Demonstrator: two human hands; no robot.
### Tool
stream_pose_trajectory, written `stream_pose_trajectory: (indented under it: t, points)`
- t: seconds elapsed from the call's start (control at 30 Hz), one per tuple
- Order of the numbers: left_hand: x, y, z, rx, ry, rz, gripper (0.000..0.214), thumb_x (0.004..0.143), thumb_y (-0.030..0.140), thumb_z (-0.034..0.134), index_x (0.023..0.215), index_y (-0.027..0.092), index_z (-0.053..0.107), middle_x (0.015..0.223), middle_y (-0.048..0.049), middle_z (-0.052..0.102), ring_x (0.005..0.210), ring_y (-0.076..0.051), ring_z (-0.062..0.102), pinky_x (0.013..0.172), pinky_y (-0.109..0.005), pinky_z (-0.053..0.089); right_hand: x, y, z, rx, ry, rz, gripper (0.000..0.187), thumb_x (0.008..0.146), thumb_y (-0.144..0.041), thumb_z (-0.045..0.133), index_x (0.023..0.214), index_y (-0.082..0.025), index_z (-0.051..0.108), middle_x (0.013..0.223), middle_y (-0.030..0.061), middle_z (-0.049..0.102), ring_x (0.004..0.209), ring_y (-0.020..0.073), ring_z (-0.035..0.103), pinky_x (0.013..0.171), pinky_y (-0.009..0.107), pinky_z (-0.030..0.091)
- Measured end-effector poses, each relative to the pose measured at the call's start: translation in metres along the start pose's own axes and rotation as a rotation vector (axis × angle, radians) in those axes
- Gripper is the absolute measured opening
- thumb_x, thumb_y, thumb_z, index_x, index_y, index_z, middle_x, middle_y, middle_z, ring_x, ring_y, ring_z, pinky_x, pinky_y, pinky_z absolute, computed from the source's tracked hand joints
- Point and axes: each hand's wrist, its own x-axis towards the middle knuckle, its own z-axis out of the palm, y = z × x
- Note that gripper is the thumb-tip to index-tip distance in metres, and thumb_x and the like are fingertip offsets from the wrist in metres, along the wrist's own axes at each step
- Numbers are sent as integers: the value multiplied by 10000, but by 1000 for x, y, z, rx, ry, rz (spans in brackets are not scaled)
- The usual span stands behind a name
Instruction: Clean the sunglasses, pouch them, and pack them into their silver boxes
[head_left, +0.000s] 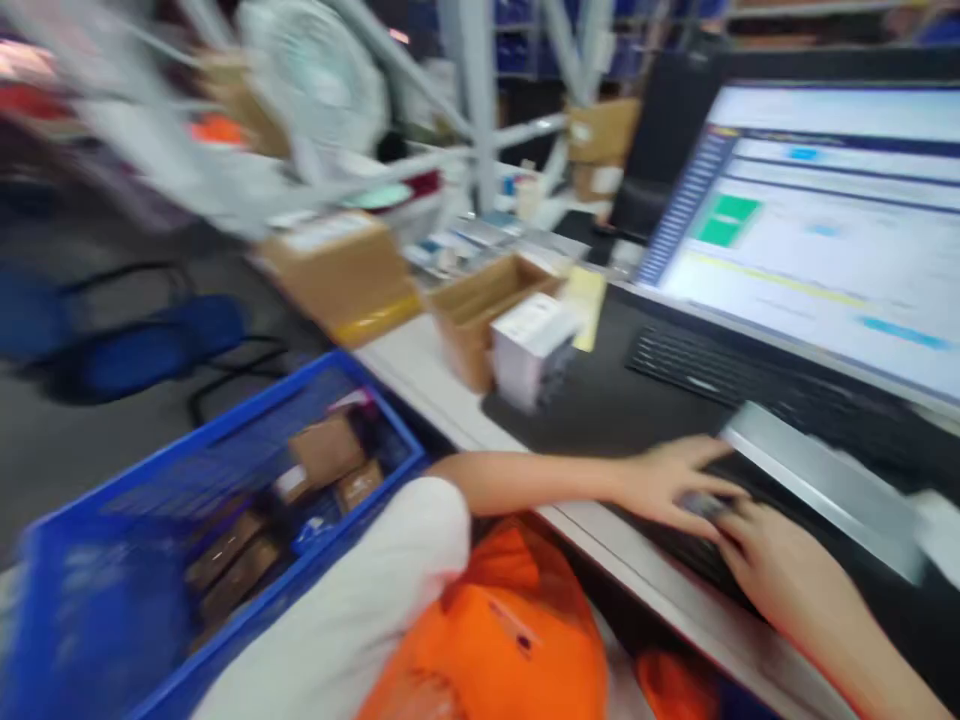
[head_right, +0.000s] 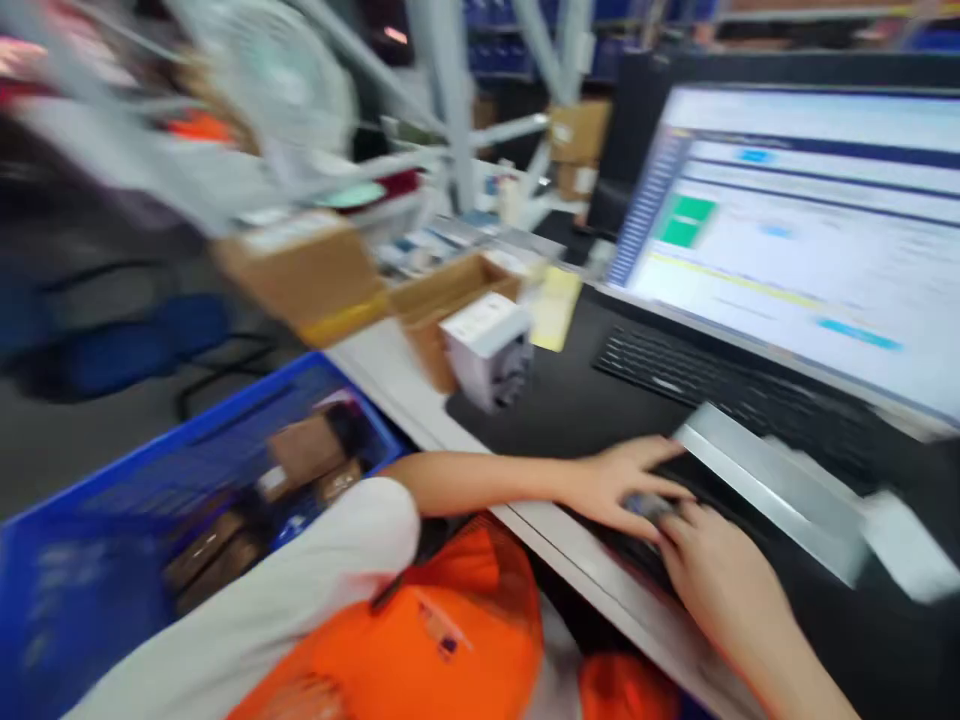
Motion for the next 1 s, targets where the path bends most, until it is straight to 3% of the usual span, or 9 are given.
stream_pose_trajectory:
  t: [0.07,0.13,0.3,0.43,0.6,0.87,1.0]
  points:
    - [5,-20,12,-189,7,7,828,740,600,807,1417,159,623,1706,-167,213,1591,-356,193,1301,-486,181,-43,20,-29,24,-17,130,269,991,-270,521,816,-199,712,873,107,679,838,246,658,780,401,548]
    - [12,-35,25,-339,16,3,916,701,652,815,1464,208,570,1723,-162,145,1593,-387,163,1284,-566,193,-61,30,-45,141,71,209,233,1000,-268,507,895,-188,699,944,111,678,904,252,647,821,408,539]
    - [12,-38,34,-506,23,-16,965,673,706,806,1474,236,544,1710,-185,159,1585,-393,188,1273,-595,205,-72,42,-45,607,465,321,145,1000,-299,565,913,-228,656,999,57,700,955,191,668,881,347,537]
    - [11,-36,32,-494,25,-6,954,697,705,788,1469,202,541,1681,-228,209,1576,-390,224,1260,-591,250,-80,37,-45,907,688,469,241,990,-472,558,900,-249,586,1074,55,705,1061,230,692,942,403,548]
    - [12,-37,32,-425,38,4,825,768,626,778,1452,223,557,1666,-217,266,1560,-379,279,1246,-607,279,-74,37,-60,999,766,803,423,993,-662,334,1079,-282,497,1289,103,657,1162,275,683,878,427,579]
    - [6,-28,25,-307,54,31,864,735,595,821,1471,240,541,1668,-205,269,1537,-404,313,1217,-615,339,-78,63,-104,954,1093,702,432,988,-672,377,1148,-327,581,1291,65,633,1166,271,654,959,544,548]
    - [4,-24,23,-266,57,81,794,771,545,812,1455,238,555,1666,-190,274,1537,-383,312,1226,-605,330,-105,76,-140,973,1237,586,365,971,-613,508,1061,-288,648,1215,87,646,1205,253,627,1010,489,532]
